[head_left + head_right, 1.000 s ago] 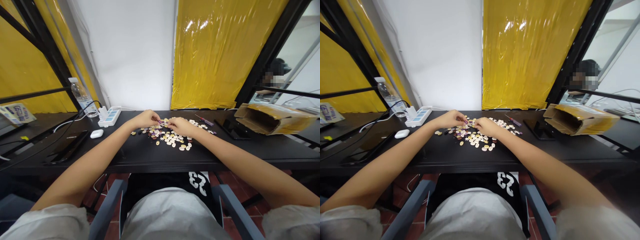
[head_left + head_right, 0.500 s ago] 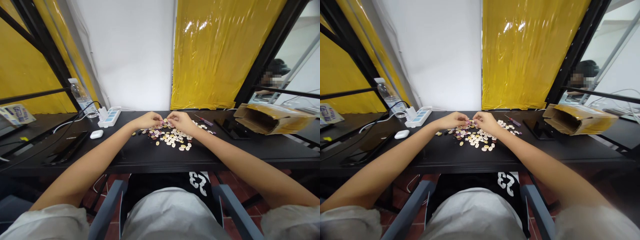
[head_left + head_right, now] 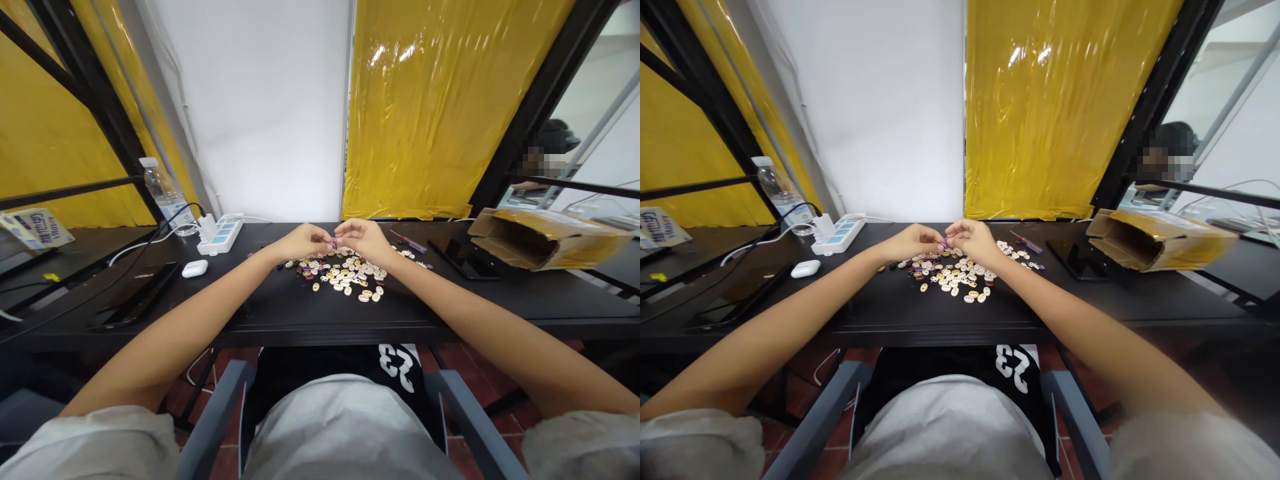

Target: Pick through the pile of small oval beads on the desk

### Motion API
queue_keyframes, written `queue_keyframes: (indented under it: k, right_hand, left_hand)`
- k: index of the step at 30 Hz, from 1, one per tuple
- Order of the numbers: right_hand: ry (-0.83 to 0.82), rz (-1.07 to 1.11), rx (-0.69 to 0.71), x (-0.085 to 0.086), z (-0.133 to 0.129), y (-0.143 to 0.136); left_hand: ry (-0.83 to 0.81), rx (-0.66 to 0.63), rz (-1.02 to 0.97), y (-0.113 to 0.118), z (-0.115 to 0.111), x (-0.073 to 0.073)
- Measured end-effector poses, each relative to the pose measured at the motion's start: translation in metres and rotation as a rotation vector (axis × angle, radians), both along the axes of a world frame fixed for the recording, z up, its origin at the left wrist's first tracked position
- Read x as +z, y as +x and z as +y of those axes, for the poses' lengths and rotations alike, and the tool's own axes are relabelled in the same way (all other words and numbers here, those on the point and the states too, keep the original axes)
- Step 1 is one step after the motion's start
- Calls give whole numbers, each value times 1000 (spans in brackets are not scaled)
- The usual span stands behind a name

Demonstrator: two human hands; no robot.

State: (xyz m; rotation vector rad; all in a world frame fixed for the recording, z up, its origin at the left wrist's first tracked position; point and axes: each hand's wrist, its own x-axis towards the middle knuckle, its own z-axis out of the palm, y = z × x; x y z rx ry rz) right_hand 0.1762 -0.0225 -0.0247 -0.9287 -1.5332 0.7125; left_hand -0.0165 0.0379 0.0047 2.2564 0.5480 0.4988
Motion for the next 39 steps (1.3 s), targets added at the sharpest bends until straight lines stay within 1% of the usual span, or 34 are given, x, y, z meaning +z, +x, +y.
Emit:
queue_keyframes:
  k: [6, 12, 18, 22, 24, 29, 34, 39]
  right_hand:
    - [-12, 15, 20, 2, 0, 3]
    - [-76, -13, 23, 2, -2, 1]
    - [-91, -26, 50, 6, -8, 0]
    - [-136, -16, 30, 9, -9, 0]
    - [-150, -8, 18, 9, -10, 0]
    - [-150, -22, 49, 9, -11, 1]
    - [-185, -62, 147, 5, -11, 8]
    - [-246, -85, 246, 6, -12, 15]
  left_hand:
    - [29, 11, -14, 1, -8, 3]
    - [47, 31, -20, 2, -7, 2]
    - [57, 68, -40, 0, -5, 4]
    - [36, 120, -66, 0, -6, 5]
    - [41, 125, -78, 0, -6, 5]
    - [72, 95, -78, 0, -8, 3]
    - [106, 37, -30, 2, -12, -1]
    - [87, -54, -1, 1, -13, 1]
